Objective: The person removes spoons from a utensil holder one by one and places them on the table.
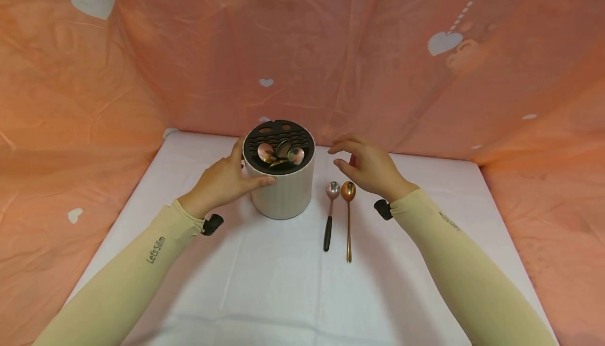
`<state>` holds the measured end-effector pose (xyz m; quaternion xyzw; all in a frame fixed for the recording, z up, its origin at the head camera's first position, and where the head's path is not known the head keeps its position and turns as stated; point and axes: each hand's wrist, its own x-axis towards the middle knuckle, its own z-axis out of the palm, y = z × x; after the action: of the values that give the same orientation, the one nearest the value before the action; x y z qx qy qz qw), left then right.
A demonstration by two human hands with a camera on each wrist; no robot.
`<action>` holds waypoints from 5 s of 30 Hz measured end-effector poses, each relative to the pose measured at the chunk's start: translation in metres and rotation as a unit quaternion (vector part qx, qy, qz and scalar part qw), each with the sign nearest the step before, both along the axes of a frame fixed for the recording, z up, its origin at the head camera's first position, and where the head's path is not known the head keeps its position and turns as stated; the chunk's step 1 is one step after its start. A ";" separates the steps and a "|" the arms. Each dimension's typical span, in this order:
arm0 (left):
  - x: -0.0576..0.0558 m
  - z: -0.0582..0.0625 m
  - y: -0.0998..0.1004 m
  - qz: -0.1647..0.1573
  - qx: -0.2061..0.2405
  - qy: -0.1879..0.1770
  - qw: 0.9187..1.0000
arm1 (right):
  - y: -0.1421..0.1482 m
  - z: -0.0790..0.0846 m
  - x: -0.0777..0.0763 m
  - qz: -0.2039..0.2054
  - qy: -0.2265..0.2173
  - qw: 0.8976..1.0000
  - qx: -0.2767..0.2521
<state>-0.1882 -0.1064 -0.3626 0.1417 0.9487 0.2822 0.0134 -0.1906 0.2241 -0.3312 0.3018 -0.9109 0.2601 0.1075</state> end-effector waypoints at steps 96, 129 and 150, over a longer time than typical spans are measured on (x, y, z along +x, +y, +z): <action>0.001 -0.001 -0.001 -0.008 -0.004 -0.006 1.000 | -0.069 0.090 -0.013 0.004 0.318 0.857 -0.406; -0.001 -0.002 -0.001 -0.009 -0.010 -0.008 1.000 | 0.007 0.027 0.011 -0.152 0.021 0.944 -0.293; -0.001 0.000 -0.001 -0.017 0.002 -0.005 1.000 | 0.060 -0.065 0.002 -0.226 -0.129 0.956 -0.134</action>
<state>-0.1891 -0.1079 -0.3629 0.1566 0.9457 0.2840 0.0223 -0.1887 0.2844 -0.3961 0.0347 -0.9180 0.3859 0.0846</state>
